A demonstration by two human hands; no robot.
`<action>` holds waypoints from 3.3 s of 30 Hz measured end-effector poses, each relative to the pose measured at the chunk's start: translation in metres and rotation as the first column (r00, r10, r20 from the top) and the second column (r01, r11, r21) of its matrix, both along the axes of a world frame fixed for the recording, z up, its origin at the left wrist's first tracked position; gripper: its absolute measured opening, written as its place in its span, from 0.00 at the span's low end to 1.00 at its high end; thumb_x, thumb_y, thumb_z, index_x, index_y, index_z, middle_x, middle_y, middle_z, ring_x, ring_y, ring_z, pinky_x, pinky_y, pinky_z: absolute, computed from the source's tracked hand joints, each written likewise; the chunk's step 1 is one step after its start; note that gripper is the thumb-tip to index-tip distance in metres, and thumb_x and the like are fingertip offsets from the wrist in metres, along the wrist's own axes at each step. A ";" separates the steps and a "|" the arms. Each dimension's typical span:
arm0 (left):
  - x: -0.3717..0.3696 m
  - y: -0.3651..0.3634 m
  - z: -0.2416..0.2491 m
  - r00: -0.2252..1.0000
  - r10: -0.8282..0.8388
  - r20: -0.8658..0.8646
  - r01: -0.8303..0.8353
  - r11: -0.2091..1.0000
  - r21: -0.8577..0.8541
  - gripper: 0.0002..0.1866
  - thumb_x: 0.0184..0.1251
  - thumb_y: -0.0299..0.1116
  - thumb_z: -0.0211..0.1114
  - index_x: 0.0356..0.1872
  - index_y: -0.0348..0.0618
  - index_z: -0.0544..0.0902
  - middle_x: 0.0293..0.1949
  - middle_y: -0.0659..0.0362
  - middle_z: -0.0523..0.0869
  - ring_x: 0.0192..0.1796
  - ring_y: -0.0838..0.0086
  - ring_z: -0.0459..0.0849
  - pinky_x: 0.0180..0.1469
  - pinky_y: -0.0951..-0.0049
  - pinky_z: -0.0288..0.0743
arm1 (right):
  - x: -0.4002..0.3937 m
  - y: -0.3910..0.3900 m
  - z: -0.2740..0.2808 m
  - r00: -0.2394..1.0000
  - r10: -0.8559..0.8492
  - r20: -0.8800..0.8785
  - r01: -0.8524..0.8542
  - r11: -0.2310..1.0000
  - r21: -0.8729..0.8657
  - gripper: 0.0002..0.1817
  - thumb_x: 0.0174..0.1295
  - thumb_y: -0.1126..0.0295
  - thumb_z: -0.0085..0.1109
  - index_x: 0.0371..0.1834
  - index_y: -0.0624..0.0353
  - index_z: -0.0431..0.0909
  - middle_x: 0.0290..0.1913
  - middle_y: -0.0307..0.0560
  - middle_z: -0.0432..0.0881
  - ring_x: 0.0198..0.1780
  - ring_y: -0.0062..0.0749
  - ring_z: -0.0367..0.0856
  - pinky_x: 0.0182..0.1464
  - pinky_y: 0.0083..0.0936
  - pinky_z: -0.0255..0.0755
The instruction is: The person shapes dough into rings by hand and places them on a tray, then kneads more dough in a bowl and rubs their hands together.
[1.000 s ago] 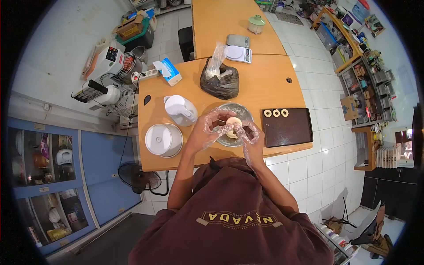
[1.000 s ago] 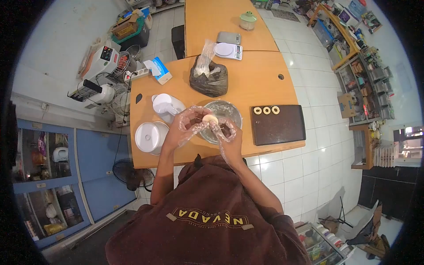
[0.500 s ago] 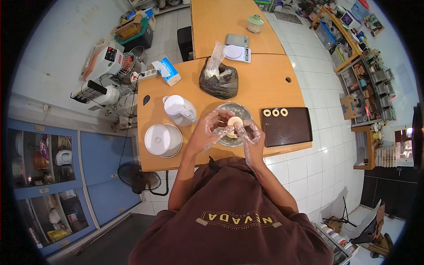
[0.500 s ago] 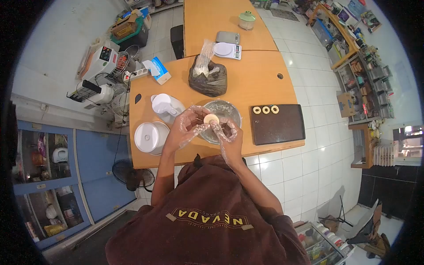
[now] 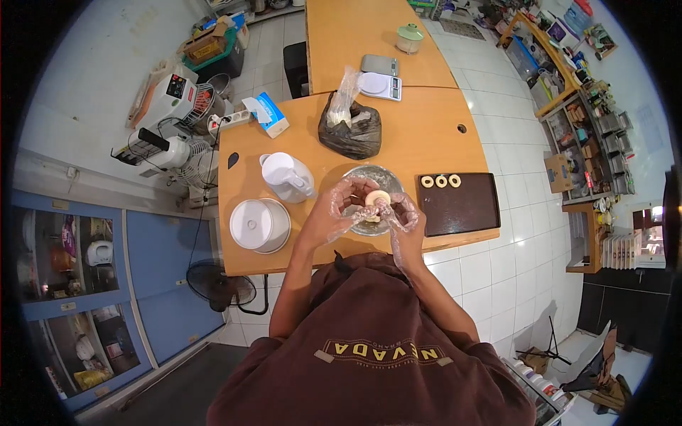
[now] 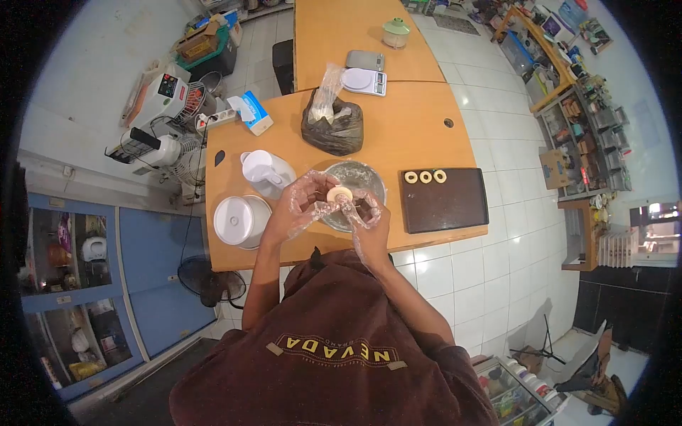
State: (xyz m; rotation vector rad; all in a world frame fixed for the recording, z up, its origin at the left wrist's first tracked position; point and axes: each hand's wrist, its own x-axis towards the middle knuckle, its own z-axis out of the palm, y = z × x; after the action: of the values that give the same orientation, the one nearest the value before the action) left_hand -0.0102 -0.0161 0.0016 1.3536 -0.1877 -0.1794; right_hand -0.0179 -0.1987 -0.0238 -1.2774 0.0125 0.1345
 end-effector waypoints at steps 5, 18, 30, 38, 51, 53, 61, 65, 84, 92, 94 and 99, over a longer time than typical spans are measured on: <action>0.001 -0.002 -0.008 0.998 0.054 0.030 -0.052 0.998 -0.044 0.17 0.67 0.19 0.71 0.56 0.37 0.82 0.51 0.58 0.86 0.55 0.76 0.85 0.62 0.72 0.78 | -0.001 -0.001 0.007 0.999 0.030 -0.026 -0.029 0.999 0.023 0.11 0.70 0.76 0.69 0.52 0.65 0.81 0.51 0.43 0.85 0.53 0.22 0.82 0.58 0.23 0.78; 0.005 -0.005 -0.011 0.999 -0.037 -0.019 0.037 0.999 0.020 0.15 0.72 0.20 0.68 0.57 0.36 0.83 0.52 0.59 0.86 0.56 0.75 0.85 0.62 0.71 0.80 | -0.006 -0.003 0.006 0.997 0.052 -0.052 -0.054 0.998 -0.036 0.11 0.73 0.75 0.66 0.55 0.65 0.81 0.51 0.42 0.85 0.54 0.23 0.83 0.59 0.25 0.77; 0.014 0.005 -0.012 0.998 -0.044 -0.044 0.045 0.999 0.020 0.14 0.71 0.25 0.72 0.55 0.36 0.82 0.50 0.60 0.86 0.55 0.77 0.84 0.62 0.71 0.79 | 0.000 0.006 -0.006 1.000 0.013 -0.016 -0.014 0.998 -0.053 0.10 0.72 0.76 0.67 0.53 0.65 0.82 0.49 0.42 0.85 0.53 0.23 0.83 0.58 0.25 0.77; 0.012 0.007 -0.014 0.996 0.064 -0.061 -0.066 0.998 -0.020 0.20 0.66 0.19 0.72 0.58 0.37 0.79 0.51 0.61 0.84 0.53 0.76 0.83 0.62 0.71 0.78 | 0.013 0.011 -0.013 0.998 -0.007 -0.059 0.008 1.000 0.008 0.11 0.71 0.76 0.67 0.53 0.67 0.81 0.51 0.44 0.86 0.54 0.25 0.83 0.59 0.25 0.78; -0.003 -0.006 -0.003 0.974 0.222 -0.045 -0.223 0.975 -0.009 0.20 0.69 0.22 0.71 0.60 0.37 0.80 0.56 0.58 0.85 0.59 0.75 0.83 0.65 0.70 0.77 | 0.029 0.003 -0.002 0.987 0.158 -0.013 -0.159 0.983 -0.089 0.11 0.72 0.74 0.68 0.53 0.64 0.82 0.49 0.41 0.85 0.51 0.21 0.82 0.56 0.23 0.78; -0.003 -0.008 -0.011 0.966 0.257 -0.033 -0.258 0.966 -0.014 0.20 0.69 0.22 0.71 0.60 0.37 0.80 0.55 0.59 0.85 0.59 0.75 0.84 0.65 0.70 0.77 | 0.033 0.000 0.004 0.981 0.185 -0.058 -0.190 0.978 -0.086 0.10 0.72 0.73 0.68 0.53 0.63 0.81 0.49 0.40 0.84 0.50 0.20 0.82 0.55 0.22 0.78; 0.010 -0.028 0.003 0.951 0.308 -0.006 -0.307 0.950 0.055 0.16 0.68 0.22 0.72 0.56 0.36 0.83 0.54 0.58 0.85 0.58 0.73 0.85 0.66 0.69 0.78 | 0.052 -0.024 0.011 0.964 0.263 -0.029 -0.265 0.962 -0.073 0.12 0.72 0.71 0.69 0.53 0.64 0.82 0.49 0.41 0.85 0.53 0.22 0.83 0.55 0.24 0.79; 0.022 -0.036 0.011 0.962 0.272 -0.017 -0.271 0.961 0.046 0.18 0.68 0.23 0.73 0.57 0.37 0.82 0.55 0.58 0.85 0.59 0.73 0.85 0.66 0.69 0.78 | 0.060 -0.031 0.018 0.974 0.229 -0.003 -0.229 0.973 -0.008 0.12 0.72 0.71 0.69 0.54 0.65 0.82 0.49 0.42 0.86 0.52 0.23 0.83 0.56 0.25 0.79; 0.014 -0.041 0.003 0.926 0.369 -0.082 -0.362 0.928 0.085 0.16 0.68 0.22 0.73 0.56 0.34 0.83 0.52 0.57 0.88 0.55 0.74 0.86 0.63 0.69 0.79 | 0.073 -0.037 -0.006 0.946 0.324 -0.016 -0.323 0.946 0.028 0.12 0.70 0.74 0.71 0.53 0.63 0.82 0.51 0.41 0.85 0.53 0.25 0.84 0.57 0.25 0.79; 0.033 -0.050 0.004 0.949 0.309 -0.068 -0.308 0.951 0.022 0.18 0.66 0.21 0.74 0.57 0.35 0.83 0.53 0.58 0.88 0.56 0.73 0.86 0.63 0.69 0.80 | 0.081 -0.042 0.003 0.965 0.261 0.035 -0.262 0.965 0.027 0.14 0.70 0.74 0.71 0.55 0.64 0.82 0.51 0.43 0.86 0.52 0.24 0.84 0.57 0.26 0.79; 0.037 -0.049 -0.001 0.948 0.315 -0.044 -0.314 0.949 0.016 0.16 0.69 0.22 0.73 0.56 0.36 0.83 0.52 0.59 0.87 0.55 0.76 0.85 0.62 0.71 0.80 | 0.085 -0.044 0.003 0.962 0.272 0.042 -0.273 0.962 0.026 0.14 0.70 0.74 0.71 0.55 0.65 0.82 0.51 0.43 0.86 0.52 0.24 0.84 0.57 0.26 0.79; 0.044 -0.050 0.000 0.960 0.280 -0.016 -0.277 0.957 0.083 0.16 0.70 0.21 0.71 0.57 0.37 0.82 0.51 0.59 0.87 0.55 0.77 0.85 0.62 0.71 0.80 | 0.091 -0.051 0.000 0.952 0.304 0.026 -0.305 0.952 0.008 0.14 0.70 0.73 0.70 0.55 0.64 0.82 0.51 0.43 0.86 0.51 0.24 0.84 0.56 0.25 0.79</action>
State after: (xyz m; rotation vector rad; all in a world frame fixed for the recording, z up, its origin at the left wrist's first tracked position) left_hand 0.0340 -0.0656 0.0016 1.4410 0.0358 0.0317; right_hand 0.0729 -0.2495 -0.0236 -1.2622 -0.2077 0.3839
